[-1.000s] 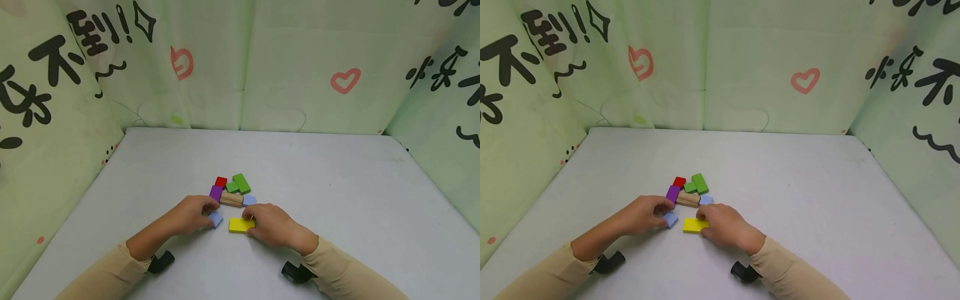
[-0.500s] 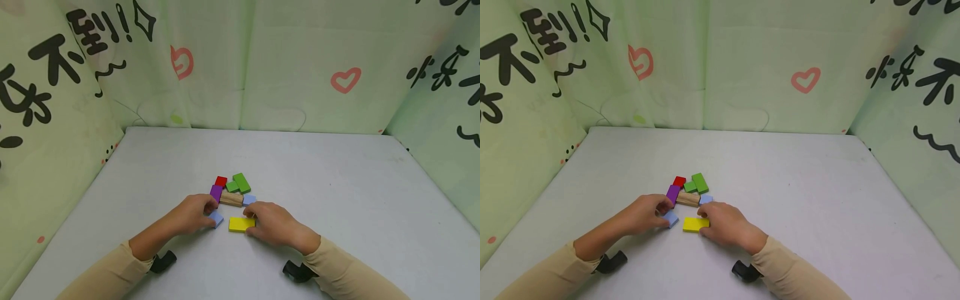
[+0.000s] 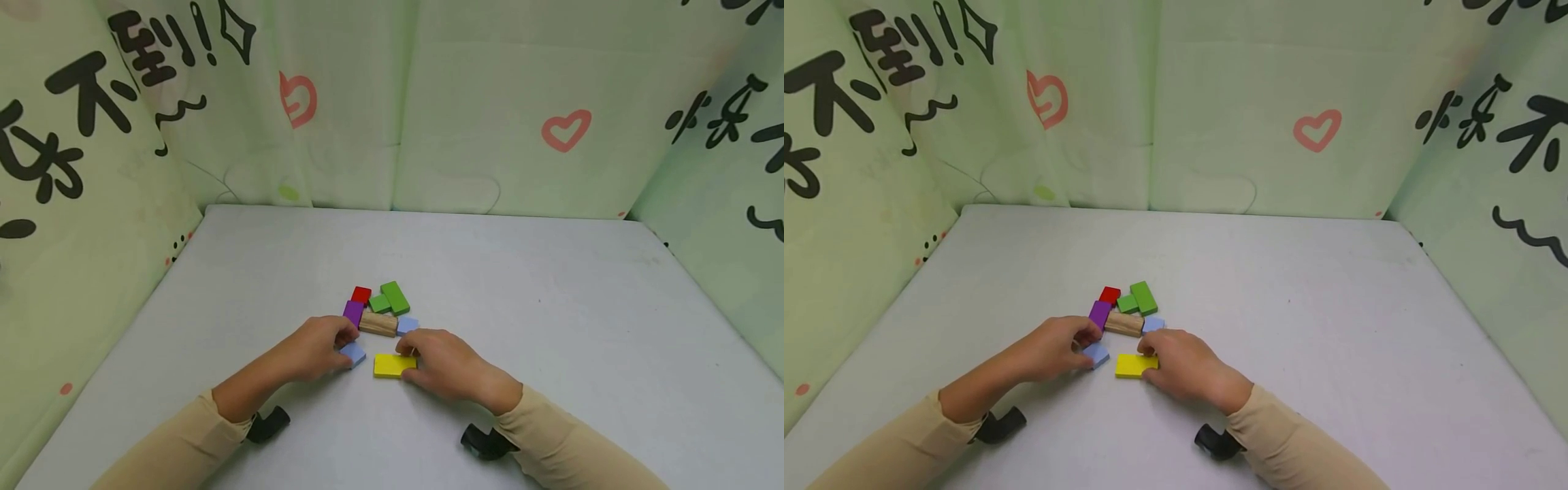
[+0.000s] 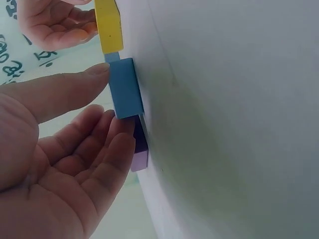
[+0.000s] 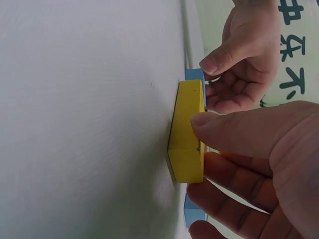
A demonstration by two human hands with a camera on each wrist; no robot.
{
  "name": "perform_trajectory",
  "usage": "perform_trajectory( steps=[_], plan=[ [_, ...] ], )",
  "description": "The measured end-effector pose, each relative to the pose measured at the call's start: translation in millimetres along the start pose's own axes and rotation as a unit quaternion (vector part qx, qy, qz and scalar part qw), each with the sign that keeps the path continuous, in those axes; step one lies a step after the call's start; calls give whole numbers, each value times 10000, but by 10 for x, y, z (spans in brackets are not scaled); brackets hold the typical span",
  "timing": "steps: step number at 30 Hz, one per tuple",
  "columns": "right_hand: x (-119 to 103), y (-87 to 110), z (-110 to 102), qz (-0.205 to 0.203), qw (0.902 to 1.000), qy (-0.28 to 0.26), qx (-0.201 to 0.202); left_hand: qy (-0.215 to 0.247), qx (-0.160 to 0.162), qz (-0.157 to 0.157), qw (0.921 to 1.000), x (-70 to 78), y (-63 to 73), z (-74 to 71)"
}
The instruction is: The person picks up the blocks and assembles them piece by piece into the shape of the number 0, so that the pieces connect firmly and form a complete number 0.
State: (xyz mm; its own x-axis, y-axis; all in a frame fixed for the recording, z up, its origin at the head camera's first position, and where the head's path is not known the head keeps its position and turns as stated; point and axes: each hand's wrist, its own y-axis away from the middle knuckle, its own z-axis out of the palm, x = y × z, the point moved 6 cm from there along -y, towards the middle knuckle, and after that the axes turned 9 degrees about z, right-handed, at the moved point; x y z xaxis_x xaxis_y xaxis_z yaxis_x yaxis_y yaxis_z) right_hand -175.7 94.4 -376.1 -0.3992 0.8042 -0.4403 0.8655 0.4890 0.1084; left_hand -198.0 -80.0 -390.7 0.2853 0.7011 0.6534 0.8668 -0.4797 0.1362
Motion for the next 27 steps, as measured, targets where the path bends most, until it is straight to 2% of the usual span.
perform_trajectory(
  steps=[10, 18, 27],
  plan=[
    [-33, 21, 2, -259, 9996, -72, -14, -17, -70, 81, 9999, -18, 10, -19],
    [-49, 10, 41, -129, 9998, -76, -147, -54, -69, 125, 9999, -19, 46, -49],
    [-58, 21, 68, -58, 9995, -96, -285, -55, -262, 13, 9996, -35, 67, -46]
  ],
)
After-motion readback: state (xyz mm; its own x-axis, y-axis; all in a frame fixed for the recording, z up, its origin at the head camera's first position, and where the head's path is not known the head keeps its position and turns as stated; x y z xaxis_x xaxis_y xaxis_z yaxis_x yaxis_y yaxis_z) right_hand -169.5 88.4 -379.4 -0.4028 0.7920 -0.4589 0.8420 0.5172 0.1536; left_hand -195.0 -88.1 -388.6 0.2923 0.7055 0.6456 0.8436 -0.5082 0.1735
